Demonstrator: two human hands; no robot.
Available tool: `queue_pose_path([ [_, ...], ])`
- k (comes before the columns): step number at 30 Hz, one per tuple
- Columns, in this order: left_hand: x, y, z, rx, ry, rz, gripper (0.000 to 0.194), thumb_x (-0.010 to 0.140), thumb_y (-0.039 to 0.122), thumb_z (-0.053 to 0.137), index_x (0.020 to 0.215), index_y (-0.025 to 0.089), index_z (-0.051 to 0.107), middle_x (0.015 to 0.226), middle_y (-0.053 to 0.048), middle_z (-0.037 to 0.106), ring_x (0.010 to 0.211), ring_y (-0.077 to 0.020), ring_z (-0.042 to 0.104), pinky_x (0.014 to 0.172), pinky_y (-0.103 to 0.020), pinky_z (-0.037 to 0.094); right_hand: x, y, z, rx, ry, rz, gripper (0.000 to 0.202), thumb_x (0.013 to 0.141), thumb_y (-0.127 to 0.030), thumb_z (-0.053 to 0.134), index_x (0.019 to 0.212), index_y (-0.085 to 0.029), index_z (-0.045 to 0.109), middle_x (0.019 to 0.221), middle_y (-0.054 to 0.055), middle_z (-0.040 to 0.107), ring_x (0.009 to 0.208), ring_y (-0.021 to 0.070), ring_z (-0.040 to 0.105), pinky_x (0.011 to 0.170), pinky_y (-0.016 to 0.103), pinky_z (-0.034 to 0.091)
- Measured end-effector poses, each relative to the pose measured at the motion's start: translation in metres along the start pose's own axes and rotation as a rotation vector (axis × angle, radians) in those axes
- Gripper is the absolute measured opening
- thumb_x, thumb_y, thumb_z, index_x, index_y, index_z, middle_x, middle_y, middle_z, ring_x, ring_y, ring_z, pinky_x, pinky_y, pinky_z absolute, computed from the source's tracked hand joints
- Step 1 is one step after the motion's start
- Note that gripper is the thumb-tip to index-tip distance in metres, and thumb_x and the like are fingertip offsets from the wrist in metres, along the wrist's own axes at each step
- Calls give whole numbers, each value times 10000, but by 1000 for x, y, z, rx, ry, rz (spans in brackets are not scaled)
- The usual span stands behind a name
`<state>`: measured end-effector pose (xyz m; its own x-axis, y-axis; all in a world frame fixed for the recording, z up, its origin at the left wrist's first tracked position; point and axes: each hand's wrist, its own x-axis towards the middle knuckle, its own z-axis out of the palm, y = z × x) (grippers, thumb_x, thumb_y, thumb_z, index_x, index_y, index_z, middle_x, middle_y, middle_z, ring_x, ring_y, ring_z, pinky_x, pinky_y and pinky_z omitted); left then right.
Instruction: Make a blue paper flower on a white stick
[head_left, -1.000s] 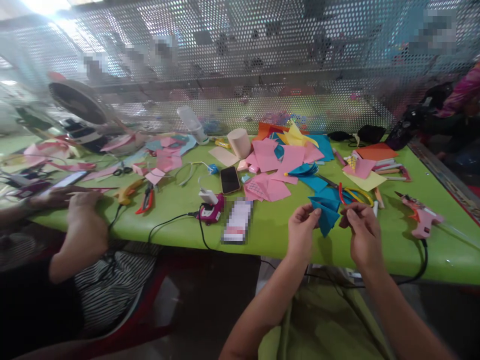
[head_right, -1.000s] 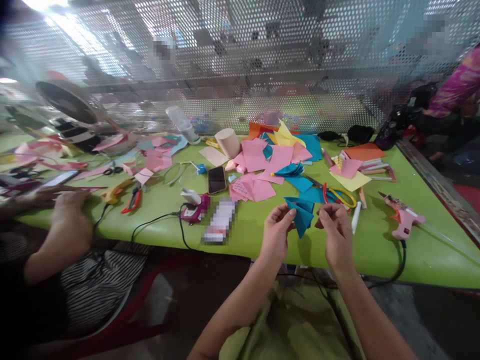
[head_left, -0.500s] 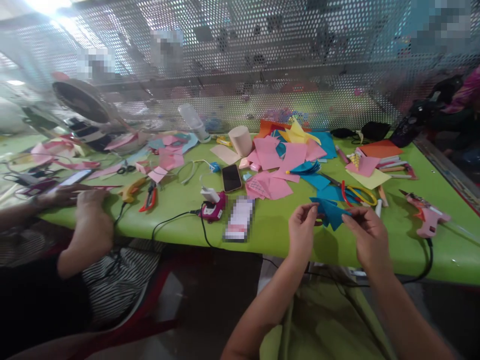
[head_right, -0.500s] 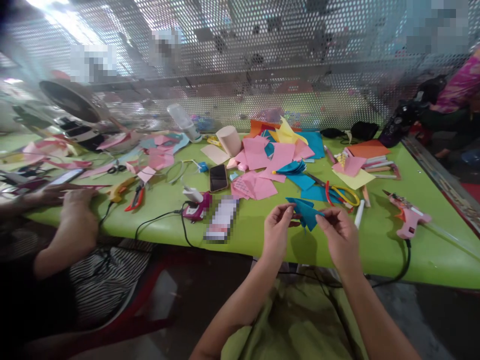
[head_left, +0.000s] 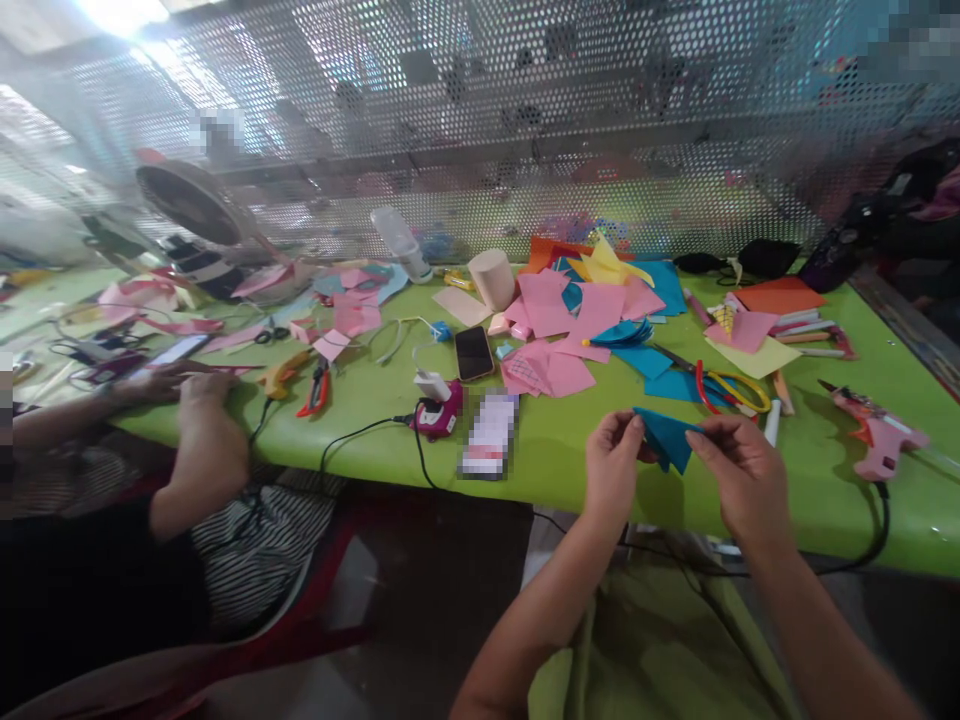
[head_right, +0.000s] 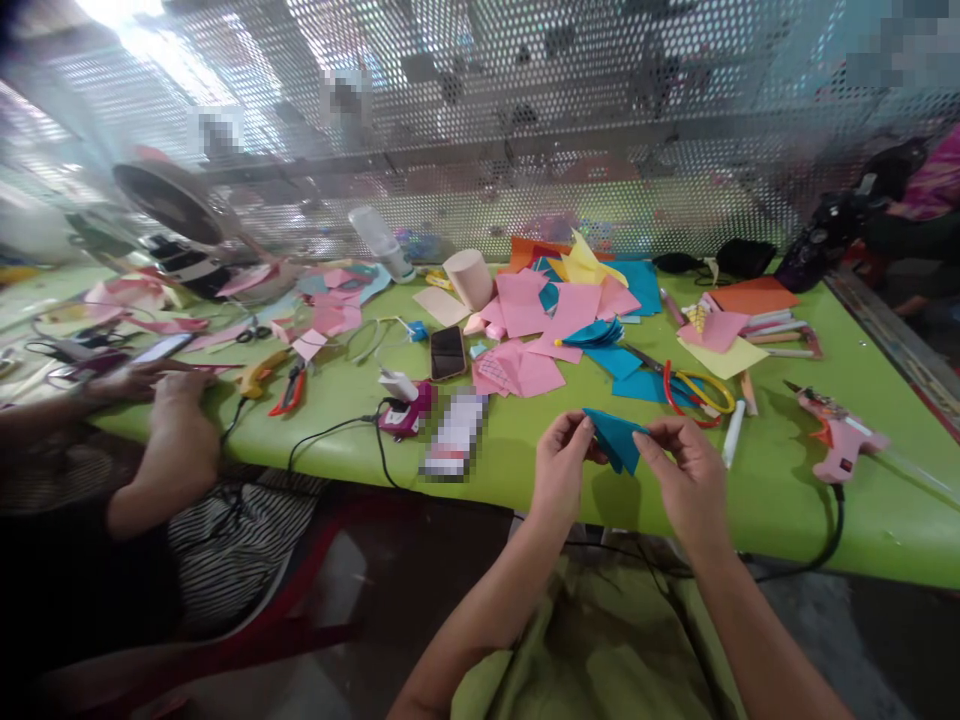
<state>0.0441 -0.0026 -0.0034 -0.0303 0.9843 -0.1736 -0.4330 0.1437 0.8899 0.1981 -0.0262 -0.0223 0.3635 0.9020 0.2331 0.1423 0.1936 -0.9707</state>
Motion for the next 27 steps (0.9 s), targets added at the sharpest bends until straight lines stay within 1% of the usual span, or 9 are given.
queue_pose_path([
  [7, -6, 5, -1, -15, -26, -6, 508, 807, 633, 848, 907, 175, 651, 681, 38, 599, 530, -102, 609, 564, -234, 496, -2, -4, -1, -22, -3, 9, 256, 865, -438, 895, 950, -258, 733, 814, -23, 690, 726, 169, 638, 673, 312, 504],
  [13, -7, 9, -2, -2, -54, 0, 514, 823, 630, 829, 1001, 159, 723, 716, 12, 650, 546, -107, 624, 574, -236, 505, -1, -8, 0, -61, 4, -16, 243, 862, -437, 888, 931, -260, 737, 794, -16, 687, 722, 181, 641, 662, 317, 504],
  [18, -7, 8, -3, -4, -67, 3, 519, 829, 629, 824, 1019, 156, 731, 702, 8, 656, 553, -112, 620, 580, -239, 503, -1, -9, -1, -72, 1, -8, 249, 863, -451, 881, 940, -263, 737, 815, -12, 698, 741, 185, 650, 682, 319, 512],
  [23, -8, 6, -4, -1, -57, 23, 494, 842, 615, 820, 985, 152, 724, 684, 8, 634, 596, -118, 609, 582, -231, 468, -2, -11, -2, -76, -13, 5, 234, 877, -441, 869, 947, -263, 734, 830, -10, 703, 772, 187, 659, 719, 321, 528],
  [27, -8, 6, -4, 1, -44, 36, 451, 849, 578, 817, 968, 151, 734, 745, -11, 665, 654, -122, 615, 631, -240, 475, -3, -11, -2, -80, -13, 3, 241, 876, -450, 869, 948, -263, 736, 834, -7, 703, 782, 190, 664, 730, 325, 537],
])
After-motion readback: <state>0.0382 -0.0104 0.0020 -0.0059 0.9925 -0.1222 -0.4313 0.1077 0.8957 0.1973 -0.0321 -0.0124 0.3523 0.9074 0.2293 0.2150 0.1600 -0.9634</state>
